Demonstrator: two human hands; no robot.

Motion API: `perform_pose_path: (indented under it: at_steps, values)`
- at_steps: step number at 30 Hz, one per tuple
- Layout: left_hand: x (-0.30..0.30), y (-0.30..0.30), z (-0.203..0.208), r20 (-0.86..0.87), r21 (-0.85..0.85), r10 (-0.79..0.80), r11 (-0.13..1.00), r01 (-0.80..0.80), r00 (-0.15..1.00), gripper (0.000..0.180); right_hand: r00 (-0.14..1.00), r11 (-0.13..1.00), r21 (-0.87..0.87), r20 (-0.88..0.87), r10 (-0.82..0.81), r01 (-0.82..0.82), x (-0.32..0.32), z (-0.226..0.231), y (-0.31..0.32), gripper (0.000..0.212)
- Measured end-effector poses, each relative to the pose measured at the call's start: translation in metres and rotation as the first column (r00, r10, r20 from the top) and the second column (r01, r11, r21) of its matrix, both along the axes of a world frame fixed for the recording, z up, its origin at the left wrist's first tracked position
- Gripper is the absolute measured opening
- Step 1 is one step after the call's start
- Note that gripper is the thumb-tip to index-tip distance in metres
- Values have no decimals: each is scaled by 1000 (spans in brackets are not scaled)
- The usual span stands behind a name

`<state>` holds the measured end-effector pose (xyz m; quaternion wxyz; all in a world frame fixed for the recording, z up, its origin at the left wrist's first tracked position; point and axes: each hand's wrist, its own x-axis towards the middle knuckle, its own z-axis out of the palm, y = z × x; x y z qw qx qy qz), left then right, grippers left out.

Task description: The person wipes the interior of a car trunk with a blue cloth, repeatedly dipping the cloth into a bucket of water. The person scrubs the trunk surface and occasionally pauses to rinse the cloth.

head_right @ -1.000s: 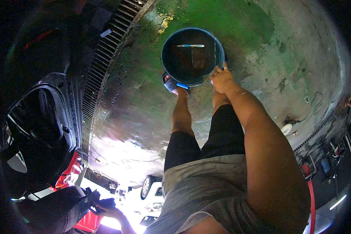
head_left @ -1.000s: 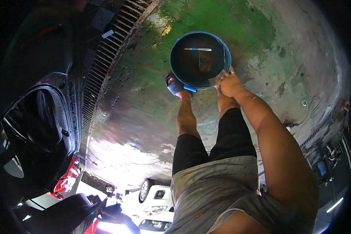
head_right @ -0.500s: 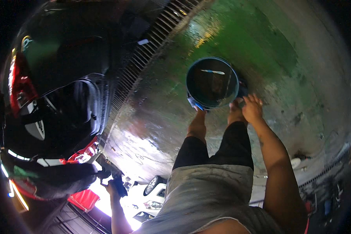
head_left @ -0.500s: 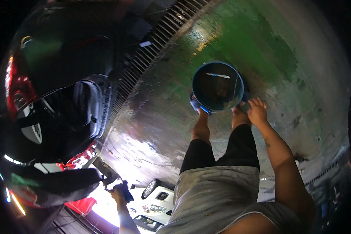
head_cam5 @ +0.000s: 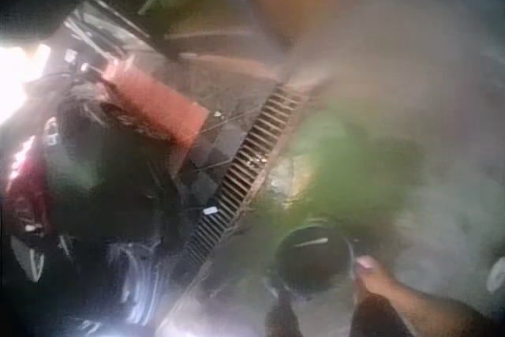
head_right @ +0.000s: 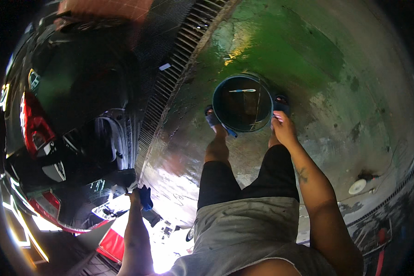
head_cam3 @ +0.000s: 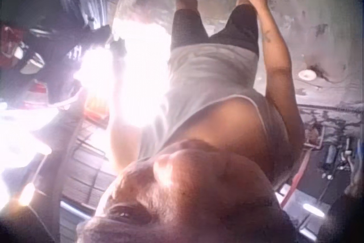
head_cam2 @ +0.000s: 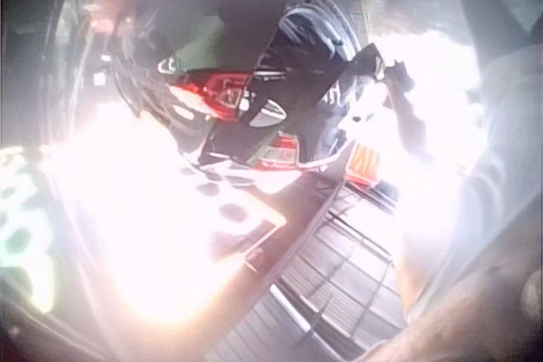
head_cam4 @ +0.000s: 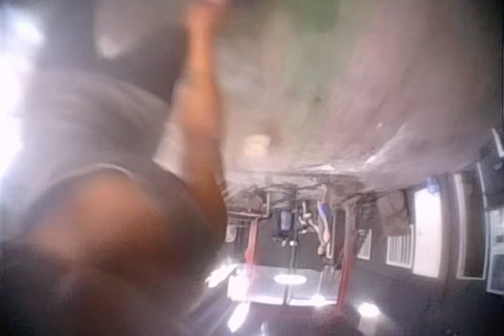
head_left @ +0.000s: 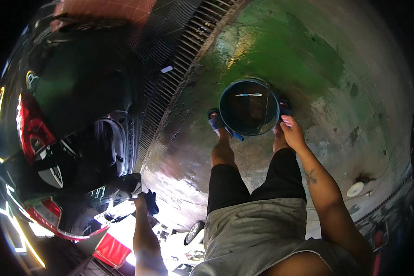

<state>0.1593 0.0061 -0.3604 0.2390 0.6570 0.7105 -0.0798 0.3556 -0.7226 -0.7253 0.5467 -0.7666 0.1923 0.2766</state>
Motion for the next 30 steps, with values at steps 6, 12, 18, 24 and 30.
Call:
perform_pose_path:
  at_steps: [6,12,18,24,30]
  values:
    - [30,21,-75,-198,11,-171,984,176,965,42,998,975,214,-2,63,-61,51,103,54,34]
    - [291,-285,-214,384,-485,-505,603,634,773,34,999,822,568,3,-54,42,72,116,181,63]
    - [407,-271,-350,591,-517,-494,375,769,638,39,807,610,529,-415,-420,590,81,38,220,73]
    - [450,-69,-625,171,-310,-572,742,595,802,33,803,813,323,-532,-268,485,57,4,236,75]
    - [521,76,-731,9,-242,-646,739,629,763,83,911,933,347,-349,217,-89,101,17,215,87]
